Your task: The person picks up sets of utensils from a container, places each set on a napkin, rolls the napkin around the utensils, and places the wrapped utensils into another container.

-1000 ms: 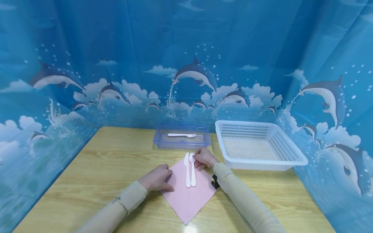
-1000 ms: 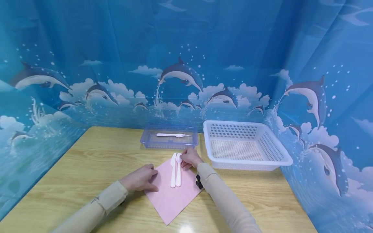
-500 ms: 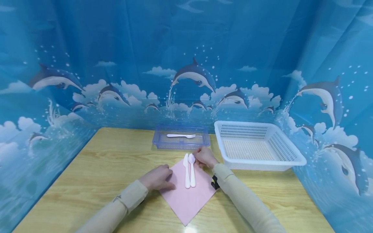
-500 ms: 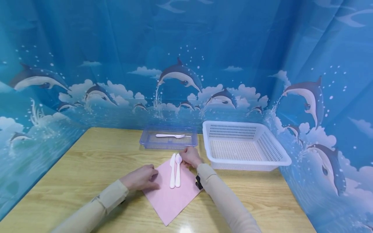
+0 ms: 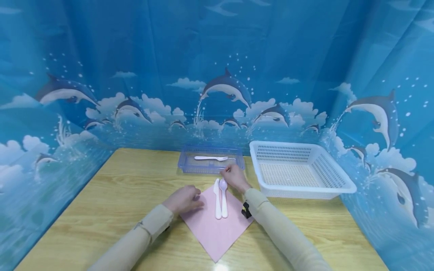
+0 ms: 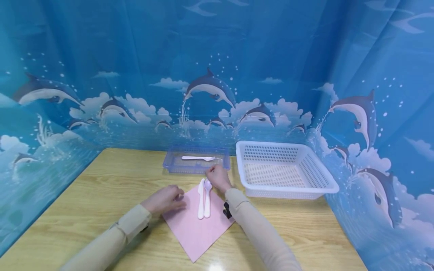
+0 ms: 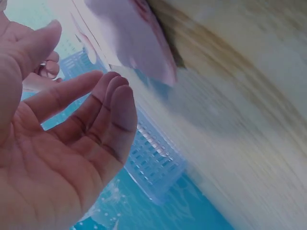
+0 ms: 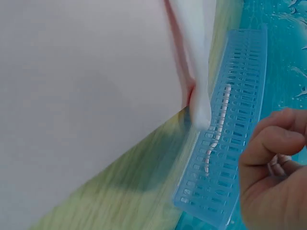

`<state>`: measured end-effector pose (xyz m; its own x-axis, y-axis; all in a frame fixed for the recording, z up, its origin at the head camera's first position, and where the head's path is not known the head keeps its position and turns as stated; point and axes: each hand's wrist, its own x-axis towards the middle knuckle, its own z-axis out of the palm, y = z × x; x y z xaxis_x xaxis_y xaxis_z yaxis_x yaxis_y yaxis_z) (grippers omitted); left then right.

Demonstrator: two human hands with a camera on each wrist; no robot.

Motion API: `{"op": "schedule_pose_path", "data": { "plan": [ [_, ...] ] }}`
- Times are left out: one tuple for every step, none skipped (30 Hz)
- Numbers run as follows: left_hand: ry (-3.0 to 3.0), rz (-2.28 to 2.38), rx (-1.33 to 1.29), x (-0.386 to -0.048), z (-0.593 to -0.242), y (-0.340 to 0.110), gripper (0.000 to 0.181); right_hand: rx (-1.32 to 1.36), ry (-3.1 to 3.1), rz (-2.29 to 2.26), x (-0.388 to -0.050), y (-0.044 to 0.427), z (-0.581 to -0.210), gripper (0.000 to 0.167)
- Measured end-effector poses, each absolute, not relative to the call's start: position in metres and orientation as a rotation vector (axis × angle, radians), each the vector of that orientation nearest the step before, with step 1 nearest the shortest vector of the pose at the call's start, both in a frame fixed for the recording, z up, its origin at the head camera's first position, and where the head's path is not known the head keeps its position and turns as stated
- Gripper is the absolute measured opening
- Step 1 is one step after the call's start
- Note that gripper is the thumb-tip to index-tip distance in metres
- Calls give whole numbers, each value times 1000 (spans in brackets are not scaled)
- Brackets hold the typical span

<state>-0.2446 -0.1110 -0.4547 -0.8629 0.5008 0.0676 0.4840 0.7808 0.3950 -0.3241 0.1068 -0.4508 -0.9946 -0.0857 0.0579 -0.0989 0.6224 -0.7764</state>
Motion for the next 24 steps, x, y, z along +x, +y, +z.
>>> {"op": "schedule_pose_path", "data": {
  "plan": [
    [2926, 656, 797, -246, -455, -112, 22, 168, -2802, 1361, -325, 105, -450, 18],
    [2928, 680, 786, -248, -455, -113, 21, 168, -2792, 1368, -326, 104, -450, 17],
    [2930, 706, 772, -249, -456, -113, 20, 184, -2779, 1381, -328, 102, -449, 17],
    [2936, 713, 758, -251, -456, -114, 20, 192, -2770, 1392, -329, 100, -448, 16],
    [2939, 718, 741, -253, -456, -115, 21, 198, -2762, 1400, -330, 99, -447, 16],
    [2944, 713, 718, -255, -457, -116, 22, 204, -2752, 1404, -332, 97, -446, 16],
    [2951, 715, 700, -257, -457, -116, 22, 207, -2740, 1402, -333, 96, -445, 16],
    [2960, 718, 677, -260, -457, -116, 22, 208, -2734, 1382, -335, 94, -444, 17],
    [2968, 717, 652, -262, -457, -117, 23, 209, -2729, 1364, -337, 93, -443, 18],
    [2979, 708, 626, -263, -457, -117, 24, 203, -2727, 1343, -338, 91, -442, 18],
    [2989, 706, 602, -265, -456, -117, 25, 203, -2724, 1317, -340, 90, -442, 18],
    [3004, 704, 578, -267, -456, -117, 27, 201, -2718, 1289, -341, 89, -442, 18],
    [3017, 711, 555, -269, -455, -117, 30, 199, -2717, 1268, -342, 87, -441, 18],
    [3026, 725, 528, -270, -454, -117, 33, 199, -2716, 1248, -343, 86, -441, 18],
    [3040, 727, 510, -271, -452, -117, 34, 199, -2715, 1231, -344, 85, -441, 18],
    [3058, 735, 492, -273, -451, -118, 36, 202, -2714, 1212, -345, 84, -440, 17],
    [3069, 755, 471, -274, -450, -118, 36, 204, -2716, 1194, -345, 83, -440, 17],
    [3083, 774, 451, -275, -448, -119, 36, 210, -2717, 1184, -346, 83, -440, 16],
    [3098, 793, 435, -277, -447, -120, 35, 219, -2723, 1170, -347, 82, -440, 15],
    [3120, 800, 421, -278, -445, -121, 34, 224, -2731, 1150, -348, 81, -439, 15],
    [3141, 800, 408, -280, -445, -123, 34, 227, -2741, 1133, -349, 81, -439, 15],
    [3159, 812, 392, -282, -444, -124, 33, 225, -2758, 1123, -350, 81, -439, 15],
    [3177, 822, 383, -284, -443, -126, 31, 218, -2779, 1104, -351, 81, -439, 16],
    [3200, 825, 372, -287, -443, -128, 30, 208, -2800, 1089, -352, 81, -438, 17]
  ]
}}
